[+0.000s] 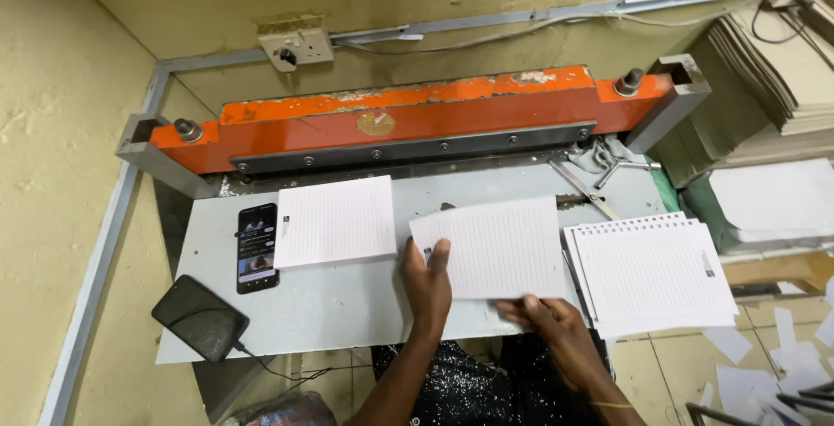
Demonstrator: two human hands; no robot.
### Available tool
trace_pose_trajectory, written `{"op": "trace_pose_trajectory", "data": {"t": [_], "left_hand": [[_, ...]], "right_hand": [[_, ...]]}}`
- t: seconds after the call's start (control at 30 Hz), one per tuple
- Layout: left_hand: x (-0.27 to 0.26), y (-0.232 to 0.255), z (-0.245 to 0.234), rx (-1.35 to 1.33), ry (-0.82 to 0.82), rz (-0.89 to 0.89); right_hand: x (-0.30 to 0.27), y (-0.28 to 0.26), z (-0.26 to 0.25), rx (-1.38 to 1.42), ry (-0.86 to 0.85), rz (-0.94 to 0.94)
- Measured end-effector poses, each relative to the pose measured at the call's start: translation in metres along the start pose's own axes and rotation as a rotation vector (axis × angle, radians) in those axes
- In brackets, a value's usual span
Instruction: The person uses a manual paper cutting machine to trim sheets of lined paper. They repeatedly pick up a sheet, align it under the cutting blade, press down the lever to cut, and then place the trimmed sheet onto a stack on the right side of the table.
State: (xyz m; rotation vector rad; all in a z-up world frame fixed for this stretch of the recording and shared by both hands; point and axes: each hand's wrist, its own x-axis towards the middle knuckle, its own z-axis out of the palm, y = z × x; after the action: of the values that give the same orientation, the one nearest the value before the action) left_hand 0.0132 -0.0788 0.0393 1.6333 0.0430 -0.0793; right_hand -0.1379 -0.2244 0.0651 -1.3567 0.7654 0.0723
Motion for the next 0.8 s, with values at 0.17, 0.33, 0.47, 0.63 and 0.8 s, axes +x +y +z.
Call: {"op": "trace_pose_trajectory", "data": {"t": [0.17,0.33,0.47,0.63,0.8], "left_hand": [[0.063,0.014,0.032,0.234,-0.213,-0.235],[0.087,0.003,0.034,0.042,-0.343,-0.379],[0.065,0.032,0.028,0.072,-0.284,-0.361],[0.081,0.03,0.04,-0.004,-0.277,-0.374],[0.081,0.041,0.048,-0.011,-0.299,-0.376]], "right_hand": [[0.057,-0.024,0.037,0.198,0.31,-0.109],[0.135,-0.028,0.031,0.506,0.336,-0.139],[0.148,-0.032,0.031,0.51,0.315,-0.089],[0.165,-0.044,0.026,0.528,0.301,-0.076],[0.163,-0.051,0.02,0.552,0.298,-0.035]]}}
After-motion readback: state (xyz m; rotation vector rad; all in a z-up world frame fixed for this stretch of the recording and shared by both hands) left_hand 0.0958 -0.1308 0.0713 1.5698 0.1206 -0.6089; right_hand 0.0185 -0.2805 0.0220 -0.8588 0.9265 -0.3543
